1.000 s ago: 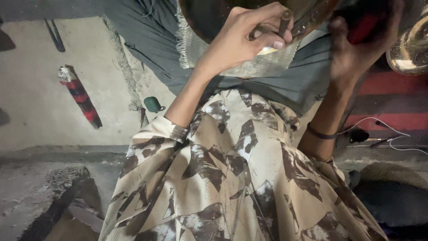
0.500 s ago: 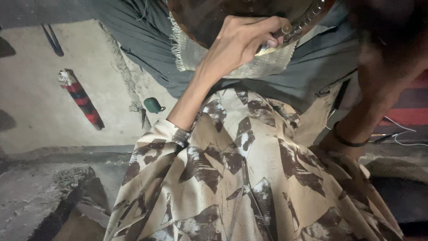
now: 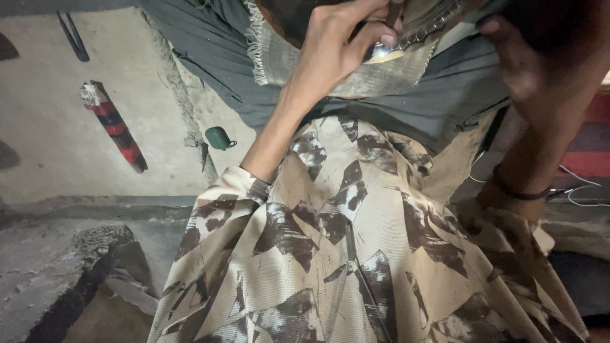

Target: The person sits on the floor with a large brass bowl on their lap and repeatedly hammers its surface with a mallet, rotating the bowl between strikes. They also rub the bowl's rim and surface with a stone and reposition the bowl on a cloth pad while working around its edge.

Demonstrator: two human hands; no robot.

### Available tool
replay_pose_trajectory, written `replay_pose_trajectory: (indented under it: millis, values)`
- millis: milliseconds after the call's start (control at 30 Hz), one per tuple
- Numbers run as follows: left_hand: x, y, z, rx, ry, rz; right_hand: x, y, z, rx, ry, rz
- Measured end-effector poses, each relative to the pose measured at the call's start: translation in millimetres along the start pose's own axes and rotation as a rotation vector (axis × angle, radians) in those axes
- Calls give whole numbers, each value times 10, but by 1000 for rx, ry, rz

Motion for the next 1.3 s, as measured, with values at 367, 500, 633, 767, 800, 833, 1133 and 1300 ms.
replay_pose_trajectory:
  millis: [367, 500, 633, 767, 800, 833, 1133, 1300]
  values:
    - [54, 8, 17, 22, -7, -58, -129, -40, -4, -30, 12, 442]
    - [57, -5, -108, 86, -101, -85, -117, -74, 9, -37, -4, 546]
    - [-7, 86, -158, 264, -126, -103, -48, 21, 54, -29, 40, 558]
    - [45, 72, -209, 196, -276, -13, 79, 83, 81, -4, 105, 488]
    - [44, 71, -213, 192, -295, -15, 153, 79, 69, -25, 145, 466]
    - [53, 68, -226, 197, -318, -21, 187, 56, 84, -46, 186, 443]
    - [-11, 20, -194, 157, -260, -3, 213, 156, 311, -6, 321, 760]
    - [9, -28, -162, 152, -181, -60, 8, 656, 342, 104, 248, -94]
Point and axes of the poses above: each hand's wrist, its own z-axis away from the middle knuckle, its own x-axis out of the palm, y = z × x, the point moved 3 cm from there along -z, towards the middle knuckle, and after that the axes turned 9 degrees about x, right-handed, at the moved point
